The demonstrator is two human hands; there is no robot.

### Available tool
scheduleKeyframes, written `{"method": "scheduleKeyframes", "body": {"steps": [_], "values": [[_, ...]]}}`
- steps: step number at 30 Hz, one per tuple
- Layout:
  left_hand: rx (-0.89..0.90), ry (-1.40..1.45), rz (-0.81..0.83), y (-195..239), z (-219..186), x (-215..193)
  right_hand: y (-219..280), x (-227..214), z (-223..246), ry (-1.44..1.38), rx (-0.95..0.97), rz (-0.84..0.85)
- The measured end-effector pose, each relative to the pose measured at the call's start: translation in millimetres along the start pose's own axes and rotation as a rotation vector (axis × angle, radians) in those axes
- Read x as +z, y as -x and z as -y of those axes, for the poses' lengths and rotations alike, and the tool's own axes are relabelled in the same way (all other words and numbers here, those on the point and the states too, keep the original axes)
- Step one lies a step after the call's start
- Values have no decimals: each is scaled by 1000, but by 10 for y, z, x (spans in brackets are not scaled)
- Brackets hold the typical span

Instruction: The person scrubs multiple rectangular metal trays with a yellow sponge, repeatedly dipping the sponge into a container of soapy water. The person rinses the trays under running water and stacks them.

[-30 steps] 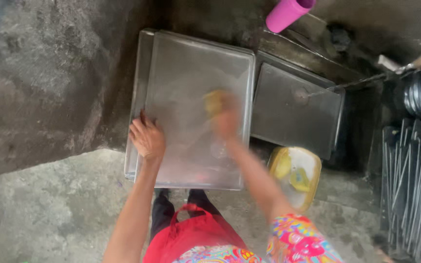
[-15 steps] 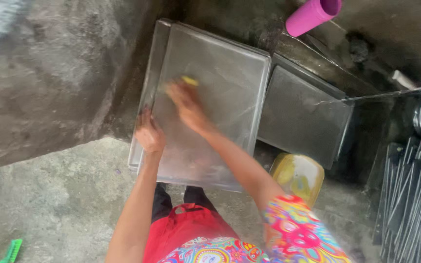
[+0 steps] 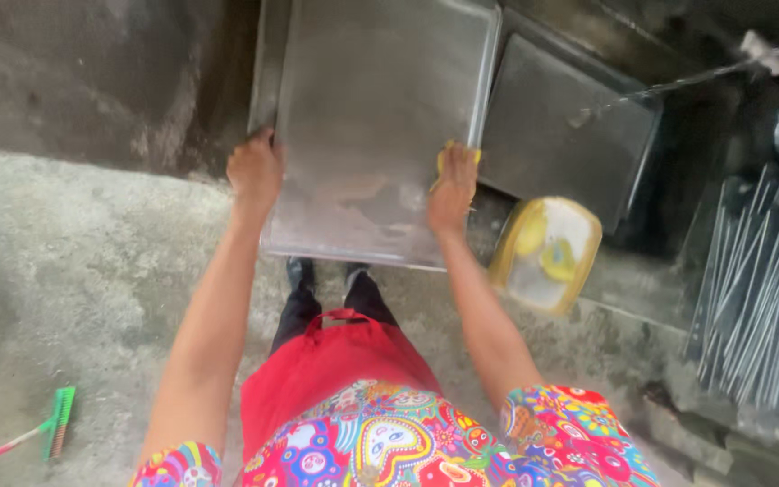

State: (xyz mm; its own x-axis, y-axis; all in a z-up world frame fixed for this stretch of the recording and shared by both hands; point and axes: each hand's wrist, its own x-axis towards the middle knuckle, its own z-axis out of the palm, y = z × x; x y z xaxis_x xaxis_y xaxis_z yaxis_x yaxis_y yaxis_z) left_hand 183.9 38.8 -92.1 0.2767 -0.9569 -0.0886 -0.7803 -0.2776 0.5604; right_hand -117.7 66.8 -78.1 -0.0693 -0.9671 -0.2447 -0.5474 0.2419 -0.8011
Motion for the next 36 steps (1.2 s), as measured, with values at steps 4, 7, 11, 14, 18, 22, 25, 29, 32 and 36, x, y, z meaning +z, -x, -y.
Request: {"method": "scheduleKeyframes", "body": {"steps": [4,7,11,14,18,22,25,29,32,36], "values": [[18,18,-17,-137,49,-27,520,852,445,603,-564,-207],[8,-38,-50,-98,92,-4,1064,1788,678,378,-610,-48],[-46,-41,-2,-133,152,132,1506,1119,84,296,-562,-141],[-27,1,-15,-238,203,236,1336,-48,-502,630,-463,-298],[370,-31,-142,-103,66,-83,850,-157,-128,32,-1,-359],[87,1136,185,247,-578,-1055,464,383,1335,126,-500,-276],[386,1051,246,585,-1275,-1538,616,-166,1976,-319,-530,-52],[559,1309,692,494,-1952,-1147,603,-1885,1472,-867,-382,126],[417,374,-42,177,-1528,-588,186,-2399,524,-798,-144,-62],[165,-170,-276,88,-711,271,-197,-1218,-586,-532,202,-404]]}}
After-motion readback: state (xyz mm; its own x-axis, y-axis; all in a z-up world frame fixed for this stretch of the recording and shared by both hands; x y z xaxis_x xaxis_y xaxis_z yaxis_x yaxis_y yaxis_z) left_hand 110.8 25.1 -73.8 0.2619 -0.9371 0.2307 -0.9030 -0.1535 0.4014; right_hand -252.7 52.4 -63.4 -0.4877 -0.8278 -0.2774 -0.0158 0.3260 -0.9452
